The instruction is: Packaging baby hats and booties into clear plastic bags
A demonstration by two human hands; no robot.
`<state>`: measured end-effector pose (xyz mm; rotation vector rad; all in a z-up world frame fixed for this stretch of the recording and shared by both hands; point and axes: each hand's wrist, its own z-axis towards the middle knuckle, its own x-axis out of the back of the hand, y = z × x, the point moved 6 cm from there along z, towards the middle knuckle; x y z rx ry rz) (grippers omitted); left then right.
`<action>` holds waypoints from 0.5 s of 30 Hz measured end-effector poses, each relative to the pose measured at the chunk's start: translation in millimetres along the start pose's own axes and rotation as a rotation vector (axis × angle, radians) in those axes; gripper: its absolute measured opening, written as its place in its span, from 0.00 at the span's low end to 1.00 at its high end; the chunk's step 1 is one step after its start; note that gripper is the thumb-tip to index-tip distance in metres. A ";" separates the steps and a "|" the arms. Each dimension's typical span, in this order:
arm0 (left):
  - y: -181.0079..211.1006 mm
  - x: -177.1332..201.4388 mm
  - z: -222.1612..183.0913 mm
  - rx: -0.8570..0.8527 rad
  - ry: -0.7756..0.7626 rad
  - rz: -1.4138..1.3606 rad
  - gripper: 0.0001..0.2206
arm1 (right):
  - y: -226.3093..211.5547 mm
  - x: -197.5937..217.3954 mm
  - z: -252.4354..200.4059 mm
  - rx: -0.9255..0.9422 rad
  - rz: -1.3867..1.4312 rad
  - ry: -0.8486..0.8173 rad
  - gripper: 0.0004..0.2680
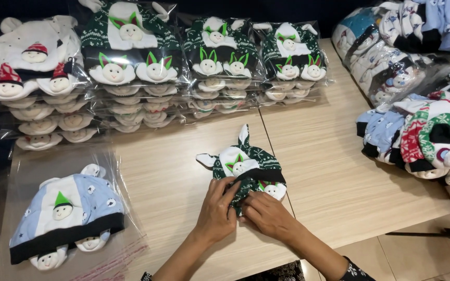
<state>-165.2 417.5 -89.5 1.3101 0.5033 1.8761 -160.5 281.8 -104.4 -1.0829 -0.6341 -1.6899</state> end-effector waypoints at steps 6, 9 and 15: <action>36.7 21.8 -4.8 -0.211 0.141 0.165 0.26 | -0.8 11.0 17.0 -0.147 0.185 -0.132 0.15; 39.5 19.3 -8.6 -0.262 0.148 0.201 0.23 | -4.3 11.5 14.8 -0.089 0.112 -0.123 0.13; 35.4 8.4 -9.4 -0.264 0.031 0.198 0.27 | 1.5 -12.6 -1.3 -0.092 0.047 -0.180 0.15</action>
